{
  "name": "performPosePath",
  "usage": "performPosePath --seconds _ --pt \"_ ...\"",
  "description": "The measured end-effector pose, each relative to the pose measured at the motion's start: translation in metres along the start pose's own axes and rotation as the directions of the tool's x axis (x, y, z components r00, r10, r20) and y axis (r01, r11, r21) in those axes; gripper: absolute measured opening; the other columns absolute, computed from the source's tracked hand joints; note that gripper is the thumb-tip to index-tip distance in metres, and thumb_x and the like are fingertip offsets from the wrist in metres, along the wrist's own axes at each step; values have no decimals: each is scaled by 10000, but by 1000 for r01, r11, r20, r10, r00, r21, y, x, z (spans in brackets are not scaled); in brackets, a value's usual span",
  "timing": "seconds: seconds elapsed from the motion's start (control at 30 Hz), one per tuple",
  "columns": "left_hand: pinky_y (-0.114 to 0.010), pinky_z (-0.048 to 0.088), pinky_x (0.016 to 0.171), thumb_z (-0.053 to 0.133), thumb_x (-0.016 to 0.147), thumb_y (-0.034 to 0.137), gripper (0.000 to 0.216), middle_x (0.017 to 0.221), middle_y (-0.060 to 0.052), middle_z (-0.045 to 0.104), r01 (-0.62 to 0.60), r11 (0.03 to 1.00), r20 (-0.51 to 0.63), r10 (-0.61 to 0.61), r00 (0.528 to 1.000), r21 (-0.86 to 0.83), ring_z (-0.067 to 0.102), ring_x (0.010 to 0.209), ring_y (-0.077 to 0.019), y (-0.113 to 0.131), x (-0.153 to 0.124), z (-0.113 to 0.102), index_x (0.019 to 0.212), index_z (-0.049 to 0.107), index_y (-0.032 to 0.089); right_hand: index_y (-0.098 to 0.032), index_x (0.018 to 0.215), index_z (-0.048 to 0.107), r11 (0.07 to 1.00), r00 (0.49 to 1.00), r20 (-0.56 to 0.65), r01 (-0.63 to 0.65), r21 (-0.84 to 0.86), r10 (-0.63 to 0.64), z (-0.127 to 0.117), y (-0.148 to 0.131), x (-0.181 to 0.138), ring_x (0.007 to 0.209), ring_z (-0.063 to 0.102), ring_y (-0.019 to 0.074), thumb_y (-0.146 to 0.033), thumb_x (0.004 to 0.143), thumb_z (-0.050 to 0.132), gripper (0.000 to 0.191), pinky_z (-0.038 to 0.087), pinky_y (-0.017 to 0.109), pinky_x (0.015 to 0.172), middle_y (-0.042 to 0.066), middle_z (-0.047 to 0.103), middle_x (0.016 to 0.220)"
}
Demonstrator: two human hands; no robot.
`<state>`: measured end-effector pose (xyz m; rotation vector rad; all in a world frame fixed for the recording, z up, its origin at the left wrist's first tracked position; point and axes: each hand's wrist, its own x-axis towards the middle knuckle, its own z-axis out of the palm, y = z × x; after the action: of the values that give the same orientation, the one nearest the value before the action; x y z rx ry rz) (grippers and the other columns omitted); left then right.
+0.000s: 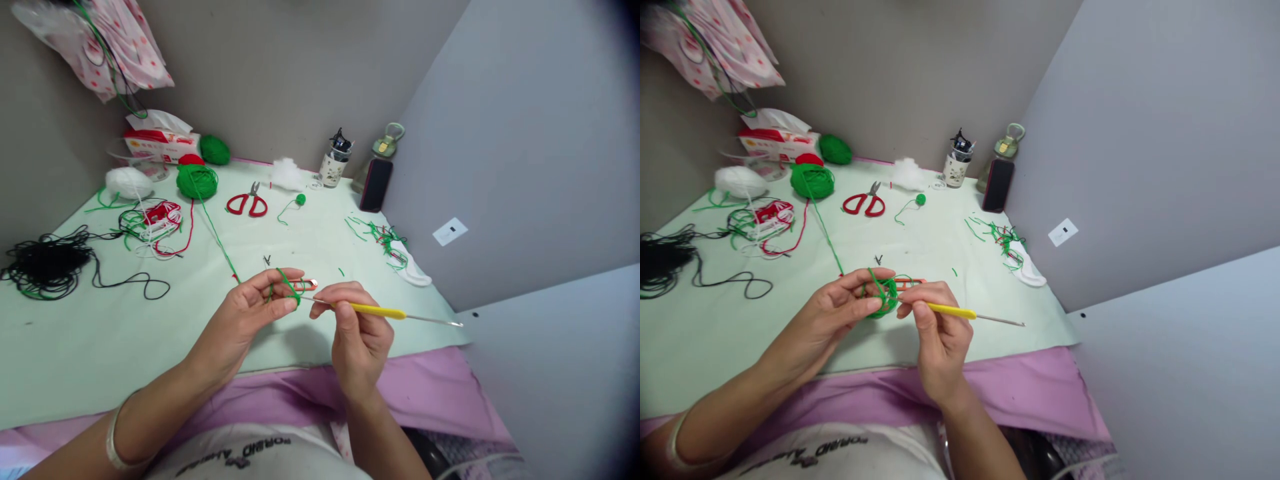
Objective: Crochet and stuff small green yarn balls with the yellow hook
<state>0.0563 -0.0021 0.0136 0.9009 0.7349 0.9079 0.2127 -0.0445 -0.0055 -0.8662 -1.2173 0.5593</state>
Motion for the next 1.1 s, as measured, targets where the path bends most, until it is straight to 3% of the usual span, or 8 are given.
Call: performPosePath --seconds 0.43,0.77,1.1 --pt "-320 443 997 848 819 290 477 1006 -3 756 13 1000 20 -13 1000 -10 648 1018 -175 -3 3 -1 1280 723 290 -235 1002 762 993 998 -1 -62 98 62 0 3 -1 736 667 135 -217 1032 564 201 526 336 696 28 689 918" --pt "-233 424 824 855 813 342 286 887 27 656 -5 998 -22 6 1000 61 560 871 -120 -6 0 -6 1094 805 316 -232 996 761 994 998 -11 -54 90 55 -1 2 -1 753 661 138 -209 1034 556 211 535 354 753 25 689 908" --pt "-261 455 891 861 809 276 450 821 53 654 -52 998 -14 52 999 43 609 865 -124 -7 1 -6 1236 752 363 -238 998 758 999 999 17 -39 33 38 -1 1 -1 749 651 156 -208 1030 555 208 528 367 762 21 688 849"
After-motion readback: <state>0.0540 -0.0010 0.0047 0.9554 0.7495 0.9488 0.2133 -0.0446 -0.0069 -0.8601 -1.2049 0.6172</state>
